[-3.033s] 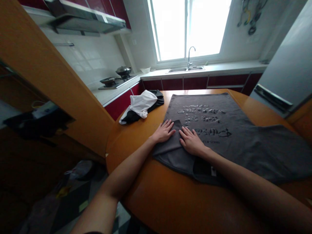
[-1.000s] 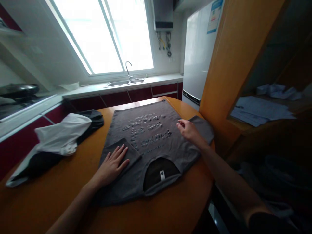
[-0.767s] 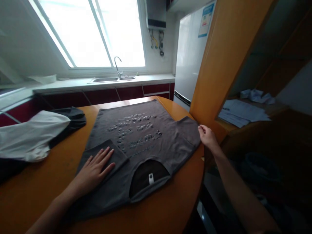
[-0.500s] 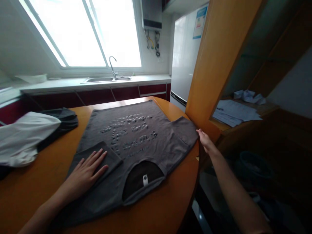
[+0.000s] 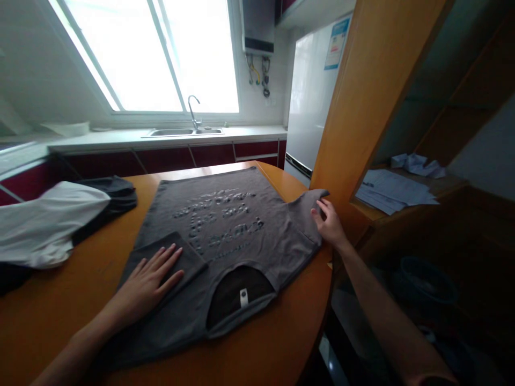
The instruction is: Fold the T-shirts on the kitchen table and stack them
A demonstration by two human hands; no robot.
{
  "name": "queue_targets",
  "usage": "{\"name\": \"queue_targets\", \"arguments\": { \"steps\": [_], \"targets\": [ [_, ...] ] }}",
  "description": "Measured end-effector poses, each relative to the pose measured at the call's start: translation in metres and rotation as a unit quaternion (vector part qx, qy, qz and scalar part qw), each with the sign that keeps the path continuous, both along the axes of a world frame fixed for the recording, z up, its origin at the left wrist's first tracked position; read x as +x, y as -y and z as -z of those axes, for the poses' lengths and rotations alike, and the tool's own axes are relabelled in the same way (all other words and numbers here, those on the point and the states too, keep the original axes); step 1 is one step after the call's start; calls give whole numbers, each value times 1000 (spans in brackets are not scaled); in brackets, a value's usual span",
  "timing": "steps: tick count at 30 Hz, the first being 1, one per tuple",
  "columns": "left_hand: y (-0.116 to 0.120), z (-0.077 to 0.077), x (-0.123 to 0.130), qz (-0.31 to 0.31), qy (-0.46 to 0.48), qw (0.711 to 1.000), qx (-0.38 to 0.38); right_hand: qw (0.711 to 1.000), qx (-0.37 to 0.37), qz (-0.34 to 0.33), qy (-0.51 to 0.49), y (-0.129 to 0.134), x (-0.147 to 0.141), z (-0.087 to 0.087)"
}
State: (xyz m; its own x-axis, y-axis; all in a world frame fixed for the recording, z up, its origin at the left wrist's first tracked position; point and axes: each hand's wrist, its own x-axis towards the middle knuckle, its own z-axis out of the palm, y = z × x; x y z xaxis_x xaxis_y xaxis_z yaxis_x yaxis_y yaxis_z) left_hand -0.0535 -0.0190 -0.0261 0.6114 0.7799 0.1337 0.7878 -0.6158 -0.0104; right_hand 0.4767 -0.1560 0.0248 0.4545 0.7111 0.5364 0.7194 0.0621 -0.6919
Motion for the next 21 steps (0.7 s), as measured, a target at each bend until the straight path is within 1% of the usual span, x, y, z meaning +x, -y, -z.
{"name": "queue_targets", "arguments": {
  "steps": [3,5,7,10,11,12,13,14,15,17,19,21],
  "targets": [
    [-1,1,0,-5,0,1000,1,990,-22,-111,88,5,-38,-24],
    [-1,0,0,-4,1,1000,2,971,-65,-184,138,11,-63,-31],
    [0,0,0,-1,2,1000,-1,939,-122,-262,187,19,-84,-32],
    [1,-2,1,-2,4,1000,-6,870,-186,-389,237,27,-100,-29],
    [2,-3,1,-2,6,1000,-6,856,-192,-418,236,29,-100,-29],
    [2,-6,1,-1,9,1000,-5,853,-188,-431,224,29,-97,-30],
    [2,-9,1,1,14,1000,-2,864,-176,-426,203,28,-92,-33],
    [2,-13,1,5,22,1000,4,885,-158,-401,177,26,-85,-36],
    [3,-19,3,14,33,999,12,910,-138,-362,149,23,-75,-39],
    [5,-33,10,45,61,997,28,956,-94,-259,102,13,-53,-43],
    [11,-50,26,84,80,993,21,980,-60,-173,75,4,-32,-41],
    [21,-65,52,123,82,989,-10,989,-44,-127,62,-4,-15,-34]
  ]
}}
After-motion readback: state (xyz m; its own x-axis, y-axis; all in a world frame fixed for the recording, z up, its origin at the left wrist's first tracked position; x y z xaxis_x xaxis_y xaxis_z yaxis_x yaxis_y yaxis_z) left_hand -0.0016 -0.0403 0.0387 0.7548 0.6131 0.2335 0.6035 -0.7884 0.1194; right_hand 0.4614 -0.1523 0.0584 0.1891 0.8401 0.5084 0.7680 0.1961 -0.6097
